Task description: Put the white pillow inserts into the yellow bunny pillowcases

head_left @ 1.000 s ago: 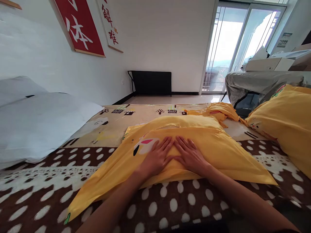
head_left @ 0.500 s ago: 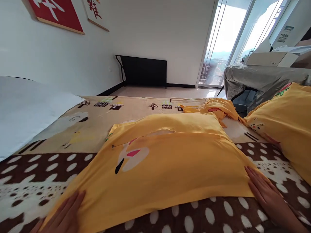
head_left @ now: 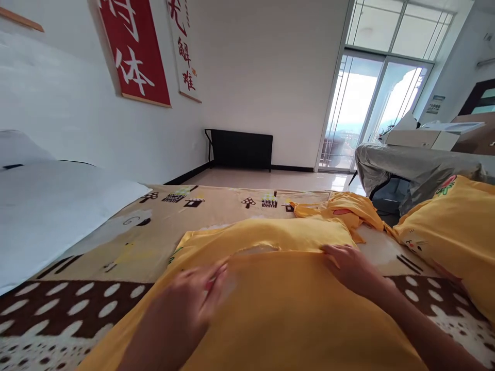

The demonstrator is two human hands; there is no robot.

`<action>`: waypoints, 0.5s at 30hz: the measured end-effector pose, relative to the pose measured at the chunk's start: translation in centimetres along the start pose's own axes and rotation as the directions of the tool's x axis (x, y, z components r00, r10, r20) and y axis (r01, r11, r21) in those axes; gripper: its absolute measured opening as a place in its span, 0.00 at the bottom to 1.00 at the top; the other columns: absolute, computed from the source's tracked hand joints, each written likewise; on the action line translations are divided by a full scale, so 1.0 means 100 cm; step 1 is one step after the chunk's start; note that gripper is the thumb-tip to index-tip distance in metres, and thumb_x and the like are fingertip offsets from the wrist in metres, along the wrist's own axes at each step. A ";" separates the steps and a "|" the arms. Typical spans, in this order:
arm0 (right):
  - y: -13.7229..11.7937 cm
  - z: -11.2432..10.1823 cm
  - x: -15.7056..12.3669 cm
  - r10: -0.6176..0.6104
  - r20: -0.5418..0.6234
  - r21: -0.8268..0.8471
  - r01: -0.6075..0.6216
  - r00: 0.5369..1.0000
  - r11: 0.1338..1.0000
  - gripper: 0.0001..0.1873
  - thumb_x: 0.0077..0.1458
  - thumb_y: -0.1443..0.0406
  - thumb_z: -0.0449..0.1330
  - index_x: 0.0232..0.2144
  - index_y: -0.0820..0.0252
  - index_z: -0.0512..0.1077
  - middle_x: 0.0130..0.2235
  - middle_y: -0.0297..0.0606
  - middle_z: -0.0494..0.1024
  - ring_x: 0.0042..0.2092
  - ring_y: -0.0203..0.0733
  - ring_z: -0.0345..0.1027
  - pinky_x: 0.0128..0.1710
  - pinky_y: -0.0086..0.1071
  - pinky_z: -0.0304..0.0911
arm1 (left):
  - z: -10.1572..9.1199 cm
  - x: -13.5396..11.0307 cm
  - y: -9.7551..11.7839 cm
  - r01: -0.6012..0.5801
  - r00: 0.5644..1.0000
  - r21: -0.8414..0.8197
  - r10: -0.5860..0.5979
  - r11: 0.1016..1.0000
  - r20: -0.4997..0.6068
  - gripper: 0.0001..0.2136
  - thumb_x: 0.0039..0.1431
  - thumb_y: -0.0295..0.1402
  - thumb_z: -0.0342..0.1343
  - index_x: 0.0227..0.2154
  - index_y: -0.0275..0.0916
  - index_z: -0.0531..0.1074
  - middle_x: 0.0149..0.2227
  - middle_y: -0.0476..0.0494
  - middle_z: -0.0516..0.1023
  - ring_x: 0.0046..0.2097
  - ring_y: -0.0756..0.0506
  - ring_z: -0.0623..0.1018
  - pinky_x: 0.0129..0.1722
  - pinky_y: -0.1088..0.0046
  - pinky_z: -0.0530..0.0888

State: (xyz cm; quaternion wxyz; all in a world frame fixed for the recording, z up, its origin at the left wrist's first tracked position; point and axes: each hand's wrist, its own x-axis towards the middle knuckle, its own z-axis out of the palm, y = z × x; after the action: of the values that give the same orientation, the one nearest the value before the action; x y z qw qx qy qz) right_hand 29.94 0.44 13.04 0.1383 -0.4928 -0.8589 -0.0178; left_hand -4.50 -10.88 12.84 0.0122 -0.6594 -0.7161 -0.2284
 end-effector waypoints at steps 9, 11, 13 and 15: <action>-0.031 0.048 0.173 -0.270 0.089 0.125 0.258 0.959 0.958 0.22 0.64 0.56 0.43 0.51 0.56 0.69 0.50 0.42 0.76 0.51 0.46 0.69 0.52 0.39 0.58 | 0.069 0.198 0.070 -0.243 0.920 -0.081 0.256 0.967 0.297 0.20 0.58 0.30 0.43 0.51 0.36 0.71 0.53 0.39 0.74 0.54 0.44 0.73 0.53 0.71 0.68; -0.022 0.074 0.177 -0.228 0.113 0.136 0.213 0.967 0.968 0.23 0.65 0.57 0.41 0.45 0.56 0.74 0.45 0.42 0.79 0.47 0.45 0.72 0.47 0.37 0.61 | 0.099 0.197 0.058 -0.275 0.895 -0.093 0.290 0.957 0.340 0.19 0.60 0.33 0.42 0.48 0.39 0.73 0.52 0.42 0.75 0.54 0.45 0.74 0.54 0.70 0.67; -0.012 0.095 0.175 -0.185 0.129 0.153 0.164 0.974 0.974 0.24 0.65 0.57 0.41 0.42 0.58 0.75 0.44 0.43 0.79 0.44 0.46 0.73 0.44 0.36 0.62 | 0.122 0.190 0.048 -0.283 0.887 -0.104 0.302 0.953 0.349 0.20 0.62 0.36 0.40 0.50 0.40 0.72 0.55 0.43 0.72 0.57 0.45 0.71 0.58 0.68 0.63; -0.002 0.109 0.173 -0.158 0.135 0.180 0.133 0.978 0.975 0.24 0.65 0.56 0.41 0.42 0.57 0.75 0.44 0.43 0.79 0.45 0.46 0.73 0.45 0.37 0.61 | 0.137 0.188 0.040 -0.264 0.896 -0.113 0.286 0.958 0.341 0.23 0.64 0.39 0.36 0.53 0.39 0.69 0.57 0.42 0.69 0.59 0.45 0.68 0.60 0.66 0.60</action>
State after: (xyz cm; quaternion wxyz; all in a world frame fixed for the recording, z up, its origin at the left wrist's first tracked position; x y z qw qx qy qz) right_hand 19.18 16.74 7.02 0.1136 -0.4149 -0.8990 0.0821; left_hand 0.74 11.55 7.82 -0.1054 -0.7842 -0.5986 -0.1248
